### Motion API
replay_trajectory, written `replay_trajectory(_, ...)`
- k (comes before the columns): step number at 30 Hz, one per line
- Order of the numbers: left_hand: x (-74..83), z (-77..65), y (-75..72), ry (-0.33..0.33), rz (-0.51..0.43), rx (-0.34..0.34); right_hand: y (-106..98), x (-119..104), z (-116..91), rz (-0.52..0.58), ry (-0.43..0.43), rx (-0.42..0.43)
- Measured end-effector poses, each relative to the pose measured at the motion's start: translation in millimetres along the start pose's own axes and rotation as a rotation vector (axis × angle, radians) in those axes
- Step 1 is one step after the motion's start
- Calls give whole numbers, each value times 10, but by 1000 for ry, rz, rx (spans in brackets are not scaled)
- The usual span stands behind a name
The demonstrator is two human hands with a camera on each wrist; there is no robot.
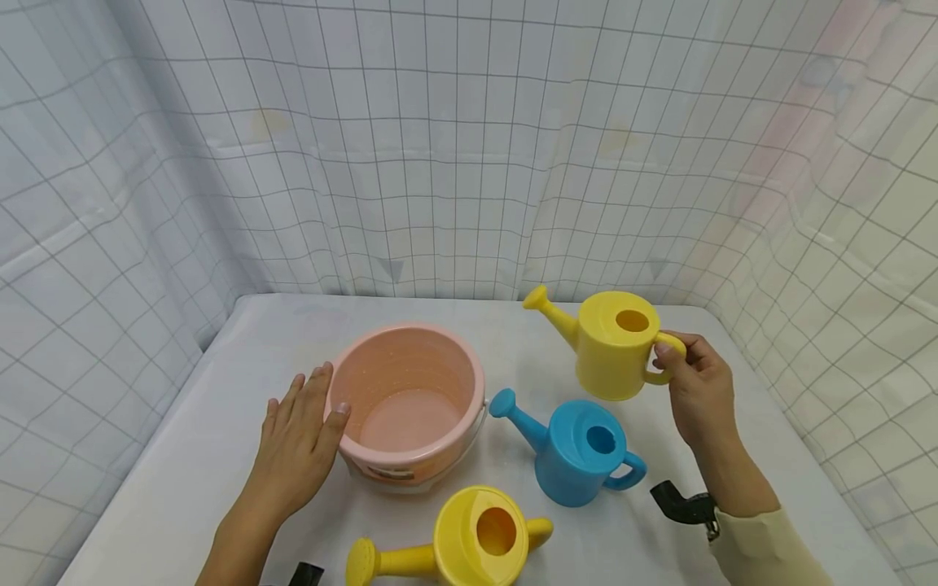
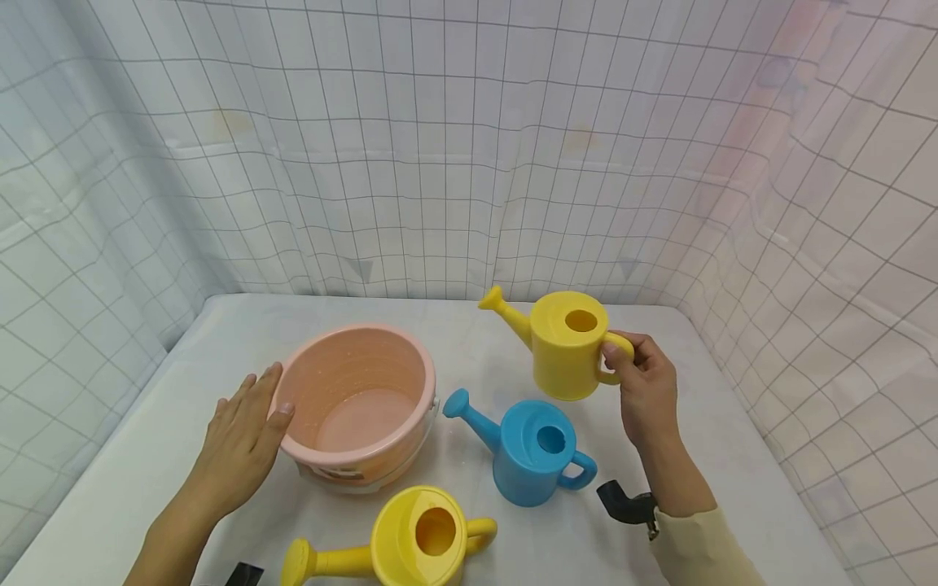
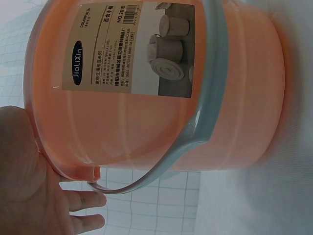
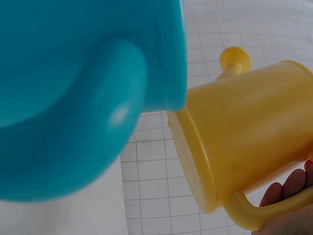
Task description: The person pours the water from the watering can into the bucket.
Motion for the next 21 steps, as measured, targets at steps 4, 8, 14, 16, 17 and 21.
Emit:
replay_trajectory(4,-1,0,-1,0,-2,-1,31,-46,-7,25,-6,-19)
replay_trajectory(8,1,0,-3,1,-3,-1,56,-94,-18,33,-7,-29)
replay_trajectory(14,4,0,-8,3,-1,2,115,-192,-40,36,-38,-74)
replay_trajectory(16,5,1,-10,4,1,2,138,-226,-46,47,-54,-94)
replay_trajectory(17,6,1,-10,4,-2,0,149,-243,-47,55,-62,-102)
replay_trajectory(21,4,1,-8,5,-4,-3,186,-305,-54,80,-88,-129)
Point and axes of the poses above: each hand's wrist, its own z-axis towards the middle knuckle, its own y-axis out of the palm, x = y × z, the point moved 9 cm from there along z, towards the middle knuckle, and after that the axes turned 6 degrees about -y, right-handed, at the moved point
